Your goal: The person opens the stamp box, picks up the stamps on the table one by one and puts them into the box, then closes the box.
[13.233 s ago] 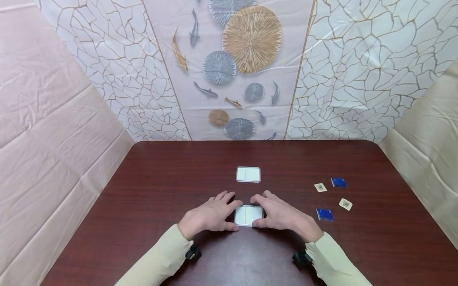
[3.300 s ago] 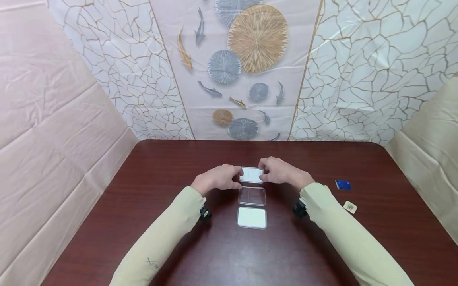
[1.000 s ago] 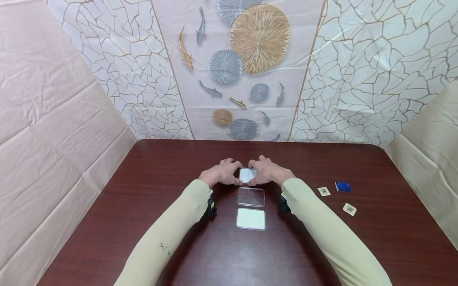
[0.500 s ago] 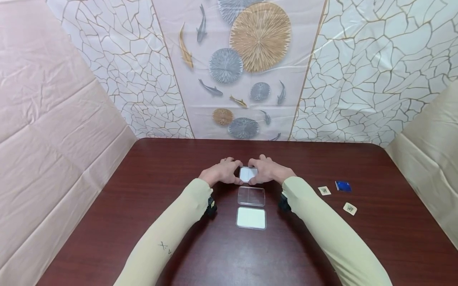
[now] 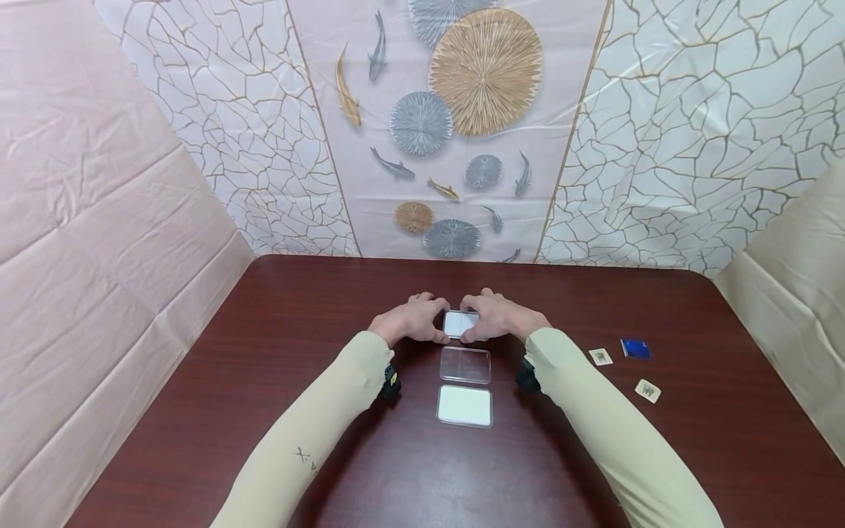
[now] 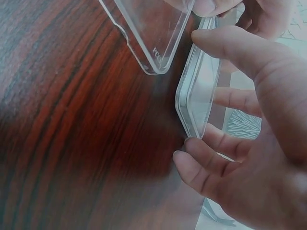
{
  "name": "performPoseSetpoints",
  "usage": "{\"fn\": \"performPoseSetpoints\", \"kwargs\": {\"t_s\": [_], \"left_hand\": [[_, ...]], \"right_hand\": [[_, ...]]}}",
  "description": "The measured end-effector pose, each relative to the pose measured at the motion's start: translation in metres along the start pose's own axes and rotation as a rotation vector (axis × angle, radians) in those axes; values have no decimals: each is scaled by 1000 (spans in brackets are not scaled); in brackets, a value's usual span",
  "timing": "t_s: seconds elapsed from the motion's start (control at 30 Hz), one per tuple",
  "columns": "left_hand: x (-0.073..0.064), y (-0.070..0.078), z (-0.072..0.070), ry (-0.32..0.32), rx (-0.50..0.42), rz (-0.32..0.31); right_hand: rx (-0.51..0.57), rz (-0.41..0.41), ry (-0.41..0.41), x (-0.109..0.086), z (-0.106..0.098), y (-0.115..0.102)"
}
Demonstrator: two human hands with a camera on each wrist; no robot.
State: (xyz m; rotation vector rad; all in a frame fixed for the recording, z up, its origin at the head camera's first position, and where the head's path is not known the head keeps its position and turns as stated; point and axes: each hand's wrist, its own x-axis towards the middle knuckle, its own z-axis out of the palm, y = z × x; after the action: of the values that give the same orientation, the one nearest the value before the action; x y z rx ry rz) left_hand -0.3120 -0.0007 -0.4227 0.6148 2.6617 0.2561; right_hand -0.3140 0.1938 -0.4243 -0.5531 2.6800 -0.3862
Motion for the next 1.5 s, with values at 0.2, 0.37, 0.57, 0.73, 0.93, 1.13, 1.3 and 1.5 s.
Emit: {"fn": "performPoseSetpoints", "kwargs": {"t_s": [0.2, 0.37, 0.57, 0.73, 0.93, 1.13, 1.3, 1.5], "left_hand": [[-1, 0, 0, -1, -5, 2], [-1, 0, 1, -12, -8, -5], [-2, 1, 3, -13, 0, -9], [-2, 1, 3, -6, 2, -13], [-2, 1, 3, 5, -2, -11], [-1, 1, 2, 5, -4, -13], [-1, 1, 2, 1, -3, -14], [0, 0, 2, 4, -4, -18]], "right_hand": [[6, -6, -8, 1, 0, 1], [17, -26, -14, 2, 0, 2], [28, -51, -24, 2, -1, 4], [28, -82, -23, 1, -3, 5], [18, -93, -22, -2, -7, 5], [-8, -68, -31, -3, -15, 7], [-24, -45, -20, -2, -21, 8], [-33, -28, -42, 1, -27, 9]]}}
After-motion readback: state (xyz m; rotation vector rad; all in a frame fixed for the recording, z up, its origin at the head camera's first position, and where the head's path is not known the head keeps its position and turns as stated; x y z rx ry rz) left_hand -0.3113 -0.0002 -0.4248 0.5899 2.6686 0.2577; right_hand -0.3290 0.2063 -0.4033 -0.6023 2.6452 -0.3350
